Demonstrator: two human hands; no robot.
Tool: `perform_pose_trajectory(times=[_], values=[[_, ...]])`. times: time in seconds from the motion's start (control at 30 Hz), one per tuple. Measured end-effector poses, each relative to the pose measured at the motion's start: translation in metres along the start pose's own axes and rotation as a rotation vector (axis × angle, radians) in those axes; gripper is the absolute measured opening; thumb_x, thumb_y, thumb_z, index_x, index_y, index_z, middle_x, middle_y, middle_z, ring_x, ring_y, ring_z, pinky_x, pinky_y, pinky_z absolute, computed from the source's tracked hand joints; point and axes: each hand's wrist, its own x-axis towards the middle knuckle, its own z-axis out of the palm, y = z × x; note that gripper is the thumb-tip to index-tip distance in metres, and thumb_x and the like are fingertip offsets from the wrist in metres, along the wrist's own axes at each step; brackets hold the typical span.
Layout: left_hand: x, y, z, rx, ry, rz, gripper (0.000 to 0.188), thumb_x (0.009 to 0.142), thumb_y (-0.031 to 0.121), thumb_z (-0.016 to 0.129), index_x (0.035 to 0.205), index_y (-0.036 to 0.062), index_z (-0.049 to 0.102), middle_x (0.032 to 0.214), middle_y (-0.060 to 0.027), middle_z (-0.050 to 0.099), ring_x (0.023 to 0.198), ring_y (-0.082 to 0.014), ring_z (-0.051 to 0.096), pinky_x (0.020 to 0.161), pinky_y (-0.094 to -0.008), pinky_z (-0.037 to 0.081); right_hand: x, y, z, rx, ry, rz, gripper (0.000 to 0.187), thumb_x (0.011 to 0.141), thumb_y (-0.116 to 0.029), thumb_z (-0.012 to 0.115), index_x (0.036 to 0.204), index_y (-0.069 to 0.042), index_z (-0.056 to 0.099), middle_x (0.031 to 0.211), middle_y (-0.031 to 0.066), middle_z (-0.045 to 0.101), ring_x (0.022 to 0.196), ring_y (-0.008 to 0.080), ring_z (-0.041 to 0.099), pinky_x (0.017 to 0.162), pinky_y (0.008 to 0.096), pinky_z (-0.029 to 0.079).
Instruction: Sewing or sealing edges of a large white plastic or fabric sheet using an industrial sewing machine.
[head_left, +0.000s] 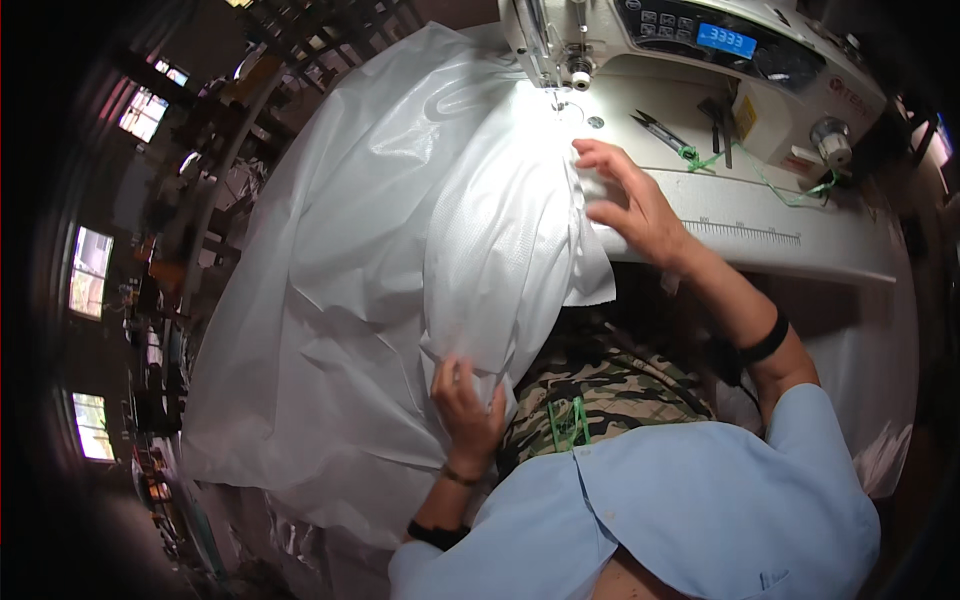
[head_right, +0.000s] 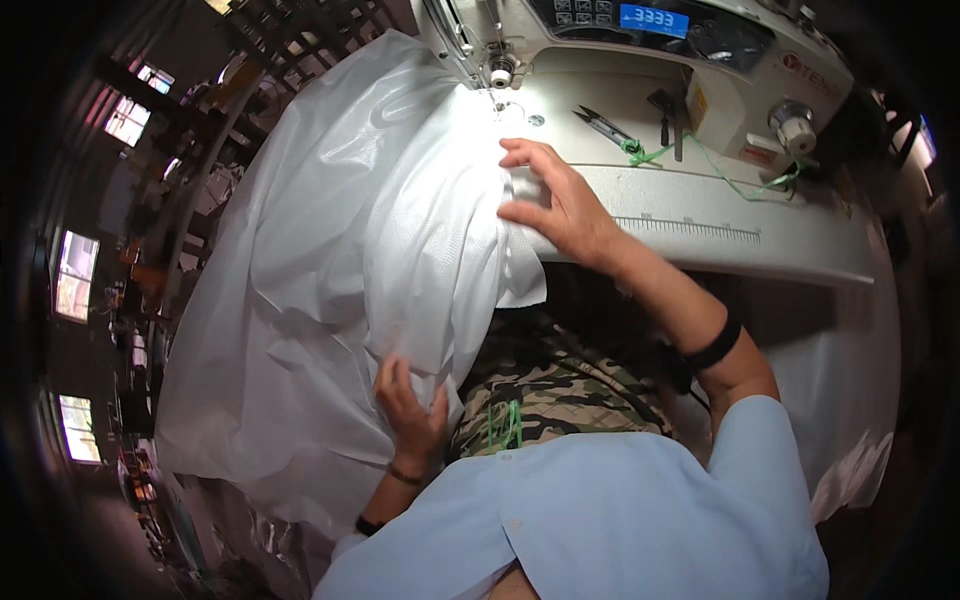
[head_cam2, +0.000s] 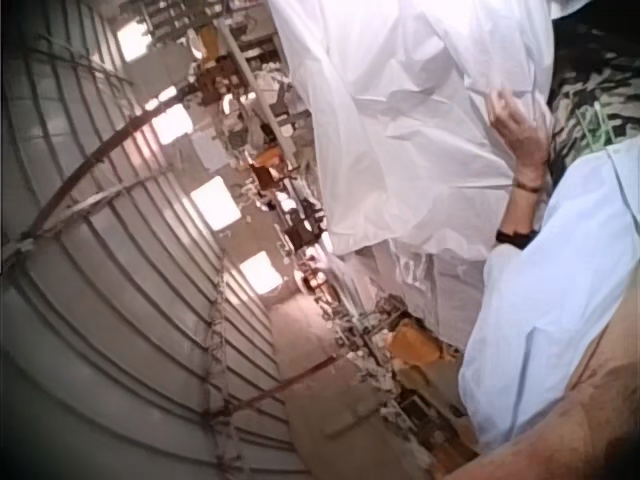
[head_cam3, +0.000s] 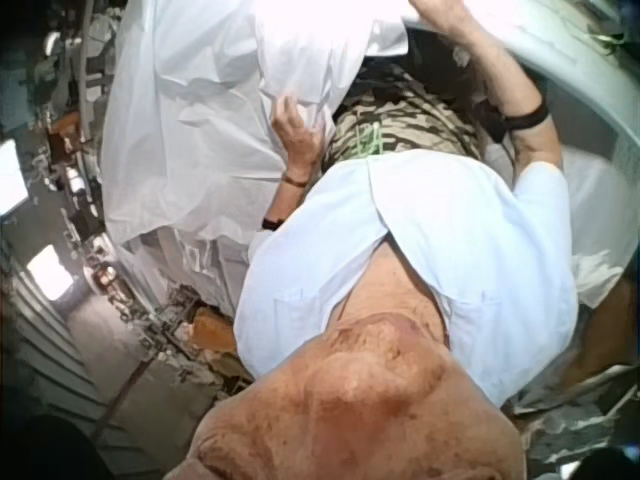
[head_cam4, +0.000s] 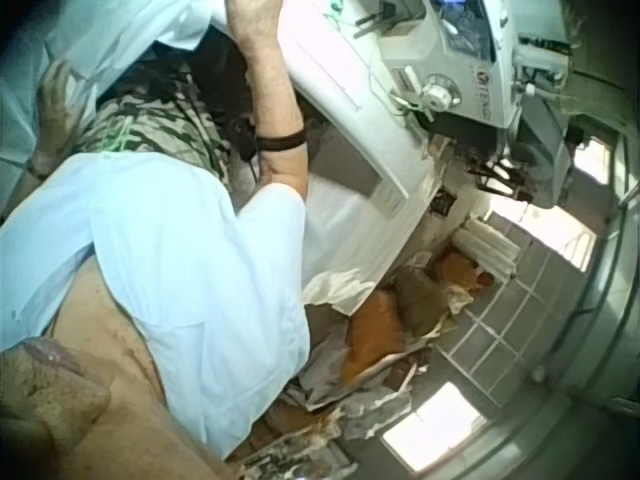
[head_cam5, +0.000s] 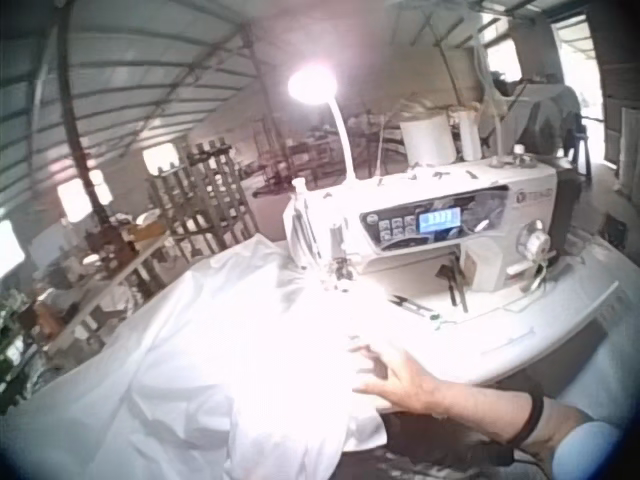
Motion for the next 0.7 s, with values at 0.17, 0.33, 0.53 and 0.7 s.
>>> perform_pose_trajectory(times=[0.17,0.33,0.53,0.7], values=[[-0.068,-0.003,-0.006,-0.064,0.071,-0.29,0.049,0.083,0.009,0.071,0.127,-0.002,0.051,0.128,-0.0213,0.05,0.122,-0.0406,0.046,0.102,-0.0493,0.039,-0.079,-0.03,0.034,-0.367,0.318,-0.305,0.047,0.076,-0.023,0.081,0.112,-0.002,0.057,0.123,0.0193,0.058,0.111,0.0363,0.056,0.096,0.0442,0.044],[-0.092,-0.043,-0.004,-0.376,-0.066,-0.455,0.009,0.09,0.005,0.063,0.095,-0.0017,0.06,0.091,-0.0106,0.064,0.087,-0.0291,0.062,0.082,-0.0374,0.047,-0.094,-0.049,0.067,-0.42,0.097,-0.537,0.021,0.08,-0.014,0.076,0.088,-0.004,0.06,0.1,0.0106,0.064,0.089,0.0266,0.062,0.082,0.04,0.047],[-0.08,-0.046,-0.126,-1.412,0.342,-0.907,0.045,0.106,0.029,0.036,0.136,-0.0014,0.048,0.13,-0.0168,0.055,0.118,-0.027,0.055,0.101,-0.0428,0.047,-0.095,-0.049,0.063,-0.372,0.031,-0.507,0.02,0.086,-0.016,0.073,0.08,-0.003,0.059,0.089,0.0099,0.064,0.079,0.0251,0.062,0.074,0.036,0.05],[-0.028,-0.008,-0.175,-0.941,0.437,-0.808,0.051,0.109,0.039,0.03,0.129,-0.0031,0.052,0.122,-0.0145,0.057,0.112,-0.0228,0.056,0.097,-0.038,0.047,-0.092,-0.063,0.09,0.356,-0.07,-0.035,0.024,0.101,-0.017,0.054,0.093,0.003,0.064,0.09,0.0095,0.065,0.078,0.0219,0.061,0.075,0.0339,0.05]])
